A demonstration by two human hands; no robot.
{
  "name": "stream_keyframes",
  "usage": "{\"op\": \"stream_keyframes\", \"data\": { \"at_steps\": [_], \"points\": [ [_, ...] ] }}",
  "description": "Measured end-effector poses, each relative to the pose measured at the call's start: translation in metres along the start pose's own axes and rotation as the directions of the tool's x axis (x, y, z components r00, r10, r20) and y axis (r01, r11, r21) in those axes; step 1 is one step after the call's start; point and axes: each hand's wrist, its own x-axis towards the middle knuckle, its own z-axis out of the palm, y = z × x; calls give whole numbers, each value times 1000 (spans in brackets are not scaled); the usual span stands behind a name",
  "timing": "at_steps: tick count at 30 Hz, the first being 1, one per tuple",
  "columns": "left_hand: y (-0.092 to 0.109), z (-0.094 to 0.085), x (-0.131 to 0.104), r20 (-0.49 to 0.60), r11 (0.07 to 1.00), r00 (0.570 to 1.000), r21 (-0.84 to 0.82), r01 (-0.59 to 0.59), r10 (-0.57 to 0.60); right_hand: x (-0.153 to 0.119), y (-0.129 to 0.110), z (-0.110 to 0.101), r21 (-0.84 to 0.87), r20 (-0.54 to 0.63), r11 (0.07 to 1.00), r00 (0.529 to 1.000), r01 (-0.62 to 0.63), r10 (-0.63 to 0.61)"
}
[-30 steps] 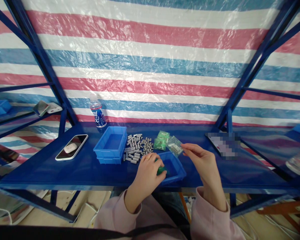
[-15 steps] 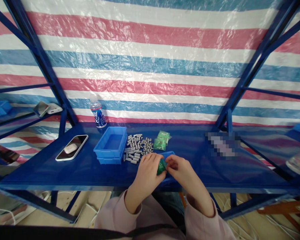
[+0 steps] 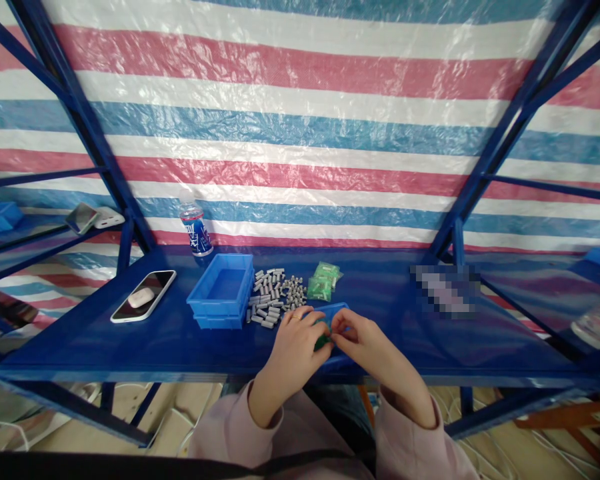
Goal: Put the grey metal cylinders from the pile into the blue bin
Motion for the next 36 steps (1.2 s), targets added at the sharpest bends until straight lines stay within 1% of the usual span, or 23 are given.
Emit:
{"op": "stream_keyframes", "data": {
  "at_steps": [2,5,7,8,10,11,13,16,19,23,26,30,33,36],
  "points": [
    [0,0,0,-4,1000,1000,-5,-2,2,1,2,-4,107,31,994,999,6,-9],
    [0,1,1,-6,1000,1000,-10,6,-6,9,4,-14,278,75,960,997,2,-24],
    [0,1,1,-6,1000,1000,-13,14,-14,21,8,-22,335,79,942,996,9,-37],
    [0,2,1,-8,1000,1000,-15,16,-16,29,11,-26,335,67,942,997,15,-40],
    [0,2,1,-10,1000,1000,-19,15,-15,47,19,-35,286,-2,958,1000,21,-21],
    [0,2,0,-11,1000,1000,-20,14,-15,56,24,-39,230,-22,973,1000,20,-15],
    [-1,2,0,-13,1000,1000,-23,11,-11,74,31,-46,65,-37,997,999,29,-26],
    [0,1,0,-15,1000,1000,-24,10,-10,97,36,-52,-171,22,983,997,70,-68],
    [1,0,1,-7,1000,1000,-20,10,-10,117,37,-49,-341,90,934,993,106,-80],
    [1,-1,0,-1,1000,1000,-18,14,-14,137,43,-36,-396,133,908,987,137,-91],
    [1,-1,0,-9,1000,1000,-20,12,-12,144,50,-29,-420,151,894,984,153,-98],
    [0,1,0,-26,1000,1000,-25,1,-2,146,52,-32,-458,159,875,983,153,-89],
    [-1,1,0,-28,1000,1000,-26,1,-2,143,49,-37,-478,172,866,982,148,-73],
    [-1,1,0,-28,1000,1000,-31,4,-4,140,42,-42,-485,210,863,977,140,-40]
  ]
}}
